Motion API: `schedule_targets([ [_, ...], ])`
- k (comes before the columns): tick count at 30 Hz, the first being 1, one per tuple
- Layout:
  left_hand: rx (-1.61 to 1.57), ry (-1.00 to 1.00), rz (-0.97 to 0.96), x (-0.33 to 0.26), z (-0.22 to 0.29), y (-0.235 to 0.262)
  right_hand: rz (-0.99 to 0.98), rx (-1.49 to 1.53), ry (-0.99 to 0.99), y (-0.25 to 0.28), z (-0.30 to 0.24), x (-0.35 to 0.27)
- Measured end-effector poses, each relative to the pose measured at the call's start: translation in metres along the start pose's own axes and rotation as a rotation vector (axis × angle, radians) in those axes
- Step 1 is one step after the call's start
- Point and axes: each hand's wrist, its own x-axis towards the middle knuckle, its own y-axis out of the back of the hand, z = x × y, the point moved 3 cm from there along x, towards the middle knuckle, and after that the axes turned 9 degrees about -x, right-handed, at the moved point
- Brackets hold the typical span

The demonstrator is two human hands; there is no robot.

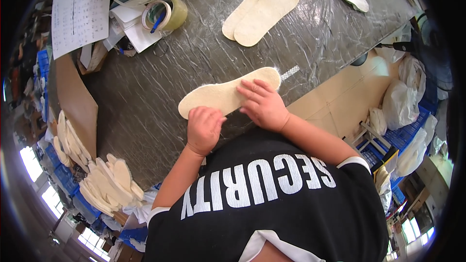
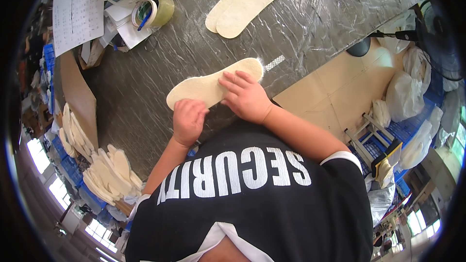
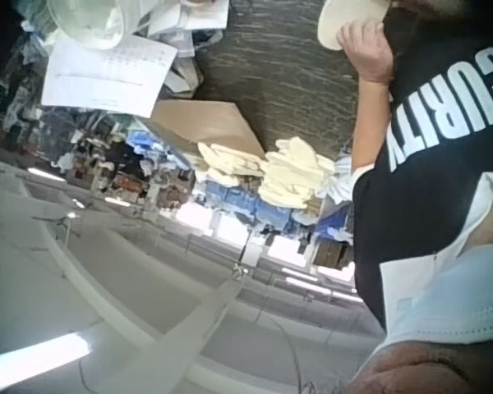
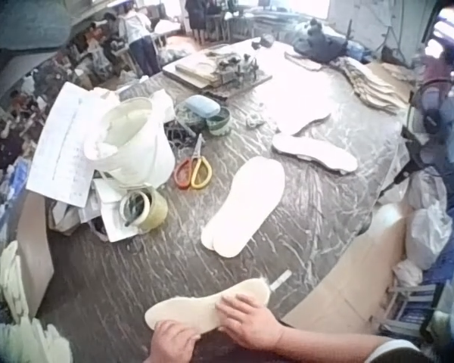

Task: Attaching a white lining material to shoe insoles and inspecting the bond.

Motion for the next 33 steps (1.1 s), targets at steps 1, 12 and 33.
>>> schedule_targets([
  [1,0.024,0.025,0.142,0.005,-0.004,0.001,0.069,-0.008,-0.045,0.0,0.001,0.007],
  [12,0.29,0.174,0.174,0.045,-0.035,-0.043,0.179,-0.22,-0.235,-0.031,-0.002,0.057],
  [33,-0.032,0.292,0.148,0.033,-0.007,-0.016,0.145,0.439,-0.575,0.023,0.072,0.013],
])
